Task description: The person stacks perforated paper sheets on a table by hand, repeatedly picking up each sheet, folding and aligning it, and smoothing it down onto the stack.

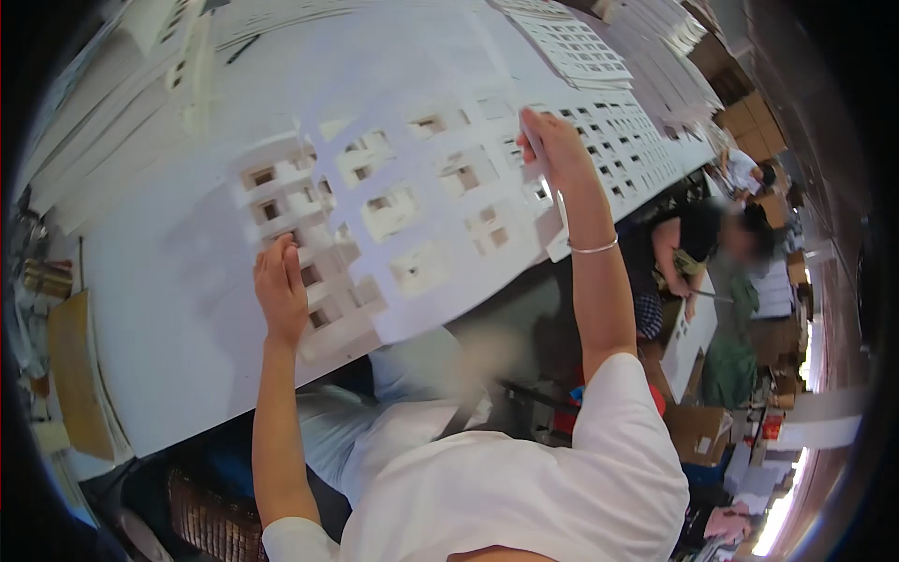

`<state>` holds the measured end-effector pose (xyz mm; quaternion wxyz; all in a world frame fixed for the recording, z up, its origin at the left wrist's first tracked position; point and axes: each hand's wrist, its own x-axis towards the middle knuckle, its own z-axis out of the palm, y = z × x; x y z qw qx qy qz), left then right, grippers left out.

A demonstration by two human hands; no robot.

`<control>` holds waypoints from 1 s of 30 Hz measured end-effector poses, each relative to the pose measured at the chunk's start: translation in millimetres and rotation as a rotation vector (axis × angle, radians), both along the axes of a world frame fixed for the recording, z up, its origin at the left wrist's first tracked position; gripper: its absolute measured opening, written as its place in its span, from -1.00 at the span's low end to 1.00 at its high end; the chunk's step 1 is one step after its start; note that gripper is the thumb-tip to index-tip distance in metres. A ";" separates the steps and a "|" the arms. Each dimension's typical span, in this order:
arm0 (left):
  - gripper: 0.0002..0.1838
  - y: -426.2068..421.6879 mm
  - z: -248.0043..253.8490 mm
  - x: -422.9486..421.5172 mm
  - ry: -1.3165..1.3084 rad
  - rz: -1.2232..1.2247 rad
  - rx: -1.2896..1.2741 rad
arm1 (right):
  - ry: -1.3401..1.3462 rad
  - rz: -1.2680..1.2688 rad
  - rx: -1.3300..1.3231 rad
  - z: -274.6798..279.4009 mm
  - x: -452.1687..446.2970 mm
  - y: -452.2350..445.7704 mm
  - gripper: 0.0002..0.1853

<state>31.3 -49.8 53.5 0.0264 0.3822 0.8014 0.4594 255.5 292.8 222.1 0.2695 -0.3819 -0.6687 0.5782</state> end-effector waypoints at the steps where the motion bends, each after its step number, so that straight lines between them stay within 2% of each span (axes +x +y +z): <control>1: -0.53 0.0 3.7 -7.3 -0.271 0.031 0.104 | -0.052 -0.039 0.001 -20.1 -0.7 4.5 -0.64; 2: -0.51 0.5 5.7 -13.6 -0.543 0.062 0.218 | -0.107 -0.076 0.005 -40.4 -0.1 6.8 -0.64; 5: -0.42 7.2 3.2 -27.4 -0.702 0.005 0.293 | -0.247 -0.065 0.098 -91.1 7.0 17.0 -0.61; 6: -0.45 9.5 -7.9 -31.1 -0.695 0.020 0.239 | -0.299 -0.084 0.150 -103.3 9.9 20.4 -0.60; 9: -0.52 12.4 1.6 -31.2 -0.605 0.015 0.000 | -0.388 -0.075 0.256 -129.8 19.2 26.6 -0.58; 13: -0.61 3.7 14.9 -30.8 -0.770 0.220 0.261 | -0.485 -0.093 0.355 -156.7 17.3 35.4 -0.57; 15: -0.63 -5.4 7.1 -41.3 -0.783 0.270 0.334 | -0.546 -0.089 0.521 -164.3 15.4 43.9 -0.66; 17: -0.62 -10.0 0.9 -40.7 -0.714 0.263 0.271 | -0.561 -0.132 0.751 -172.2 6.4 33.7 -0.72; 19: -0.63 -7.1 1.8 -38.6 -0.653 0.270 0.232 | -0.527 -0.223 1.043 -152.5 -12.3 1.4 -0.66; 20: -0.64 -5.2 3.3 -37.1 -0.629 0.287 0.225 | -0.455 -0.185 1.096 -140.5 -23.3 -15.1 -0.52; 23: -0.68 1.3 17.8 -31.8 -0.575 0.346 0.141 | -0.138 0.000 1.186 -95.8 -59.8 -103.1 -0.53; 25: -0.69 2.6 14.6 -31.9 -0.584 0.374 0.130 | 0.039 0.314 1.093 -87.6 -69.1 -178.9 -0.51; 26: -0.68 3.6 9.2 -31.9 -0.606 0.372 0.172 | 0.085 0.515 1.124 -95.0 -68.8 -208.6 -0.44; 27: -0.67 5.2 4.7 -32.6 -0.622 0.368 0.217 | -0.028 0.692 1.169 -101.4 -63.3 -236.1 -0.36; 30: -0.65 4.9 3.3 -29.7 -0.646 0.383 0.251 | -0.083 0.837 1.148 -132.1 -64.8 -272.3 -0.29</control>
